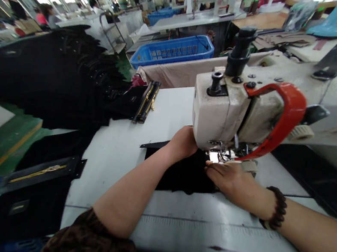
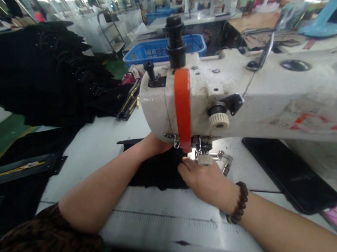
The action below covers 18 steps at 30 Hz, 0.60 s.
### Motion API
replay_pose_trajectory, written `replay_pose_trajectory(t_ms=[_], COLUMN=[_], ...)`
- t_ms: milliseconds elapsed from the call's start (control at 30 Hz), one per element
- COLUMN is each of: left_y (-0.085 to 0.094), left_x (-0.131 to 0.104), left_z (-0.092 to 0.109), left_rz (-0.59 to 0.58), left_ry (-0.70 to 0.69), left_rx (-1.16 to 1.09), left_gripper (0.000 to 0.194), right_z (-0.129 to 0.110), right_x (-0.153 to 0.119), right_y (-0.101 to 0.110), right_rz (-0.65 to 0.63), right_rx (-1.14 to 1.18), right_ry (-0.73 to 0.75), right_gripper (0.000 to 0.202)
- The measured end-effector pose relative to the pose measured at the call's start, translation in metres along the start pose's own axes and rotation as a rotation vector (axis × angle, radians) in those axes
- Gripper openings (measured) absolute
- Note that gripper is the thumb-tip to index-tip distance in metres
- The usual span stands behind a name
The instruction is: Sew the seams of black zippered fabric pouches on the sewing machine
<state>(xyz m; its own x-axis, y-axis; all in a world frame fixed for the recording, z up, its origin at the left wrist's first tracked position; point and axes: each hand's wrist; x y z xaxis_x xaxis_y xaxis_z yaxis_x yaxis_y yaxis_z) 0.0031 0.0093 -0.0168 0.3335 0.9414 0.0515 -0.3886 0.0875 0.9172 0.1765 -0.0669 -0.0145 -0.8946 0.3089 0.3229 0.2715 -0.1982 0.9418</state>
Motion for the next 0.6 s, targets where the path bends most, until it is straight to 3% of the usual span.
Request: replay_pose_trajectory(t_ms=[300, 400, 533, 600], left_y=[-0.005, 0.001, 0.024, 0.033], left_x=[0.005, 0.003, -0.022, -0.043], left_z=[-0.003, -0.001, 0.009, 0.016], left_rz=[0.014, 0.037, 0.036, -0.010], left_ry=[0.065, 0.054, -0.013, -0.103], left_rx=[0.120, 0.141, 0.156, 0.157], left_gripper=[0.018, 0.021, 0.019, 0.019], right_z=[0.002, 0.001, 0.006, 0.012], right_x=[0.001, 0.003, -0.004, -0.016], right_y=[-0.008, -0.006, 0.011, 0.025], right_rz=[-0.081, -0.079, -0.100, -0.157], right_rx=[0.014, 0.009, 0.039, 0.106], right_ry=[-0.087, -0.129, -0.191, -0.208], right_gripper=[0.027, 0.027, 0.018, 0.025])
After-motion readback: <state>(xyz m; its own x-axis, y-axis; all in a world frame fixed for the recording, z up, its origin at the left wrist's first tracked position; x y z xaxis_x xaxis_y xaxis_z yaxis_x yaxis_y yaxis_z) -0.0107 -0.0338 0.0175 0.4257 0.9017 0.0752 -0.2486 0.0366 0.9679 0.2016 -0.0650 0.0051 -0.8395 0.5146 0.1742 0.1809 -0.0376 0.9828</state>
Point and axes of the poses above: each hand's wrist, its own x-axis towards the middle knuckle, its own y-axis out of the back of the hand, z = x × y, and after that the axes turned 10 degrees about y, right-handed
